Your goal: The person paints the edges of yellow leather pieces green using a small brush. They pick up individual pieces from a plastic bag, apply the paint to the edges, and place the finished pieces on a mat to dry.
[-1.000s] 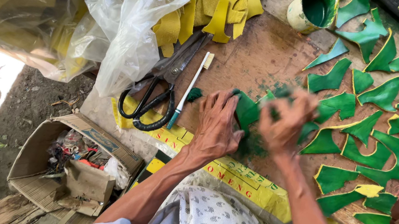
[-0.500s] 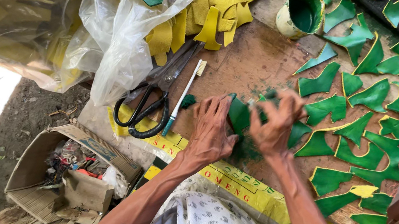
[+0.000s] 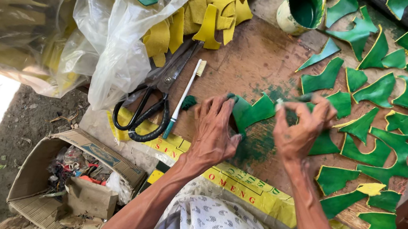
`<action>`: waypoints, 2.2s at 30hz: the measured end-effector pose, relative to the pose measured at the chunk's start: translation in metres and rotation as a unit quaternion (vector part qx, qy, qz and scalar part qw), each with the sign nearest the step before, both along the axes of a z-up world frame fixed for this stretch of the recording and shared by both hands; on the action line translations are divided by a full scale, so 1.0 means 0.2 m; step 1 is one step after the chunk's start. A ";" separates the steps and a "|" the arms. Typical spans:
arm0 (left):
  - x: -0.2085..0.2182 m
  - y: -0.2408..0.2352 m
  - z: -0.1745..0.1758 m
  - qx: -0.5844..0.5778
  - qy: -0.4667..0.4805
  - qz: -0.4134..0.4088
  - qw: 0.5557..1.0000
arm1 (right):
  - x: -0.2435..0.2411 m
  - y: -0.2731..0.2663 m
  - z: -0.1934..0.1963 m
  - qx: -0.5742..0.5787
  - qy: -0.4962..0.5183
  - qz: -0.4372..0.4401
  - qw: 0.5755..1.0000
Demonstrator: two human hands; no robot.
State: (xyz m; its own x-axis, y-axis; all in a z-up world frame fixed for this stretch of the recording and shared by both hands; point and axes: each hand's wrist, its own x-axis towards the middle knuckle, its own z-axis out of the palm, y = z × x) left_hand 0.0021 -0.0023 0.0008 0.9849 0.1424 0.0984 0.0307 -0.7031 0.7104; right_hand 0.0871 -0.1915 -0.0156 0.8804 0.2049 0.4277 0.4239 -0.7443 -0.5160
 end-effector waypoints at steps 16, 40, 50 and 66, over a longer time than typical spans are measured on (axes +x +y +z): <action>0.02 0.13 -0.03 0.023 -0.092 -0.032 0.995 | 0.00 -0.03 0.10 0.120 0.097 0.086 0.984; -0.16 0.09 -0.10 0.010 -0.145 0.062 0.987 | -0.06 0.09 0.05 -0.057 0.006 0.134 0.989; -0.13 0.08 -0.07 0.017 -0.177 0.073 0.981 | -0.05 0.12 0.00 -0.032 -0.003 0.082 0.996; -0.14 0.07 -0.10 0.021 -0.165 0.093 0.982 | 0.01 0.22 0.06 -0.042 0.046 0.142 0.988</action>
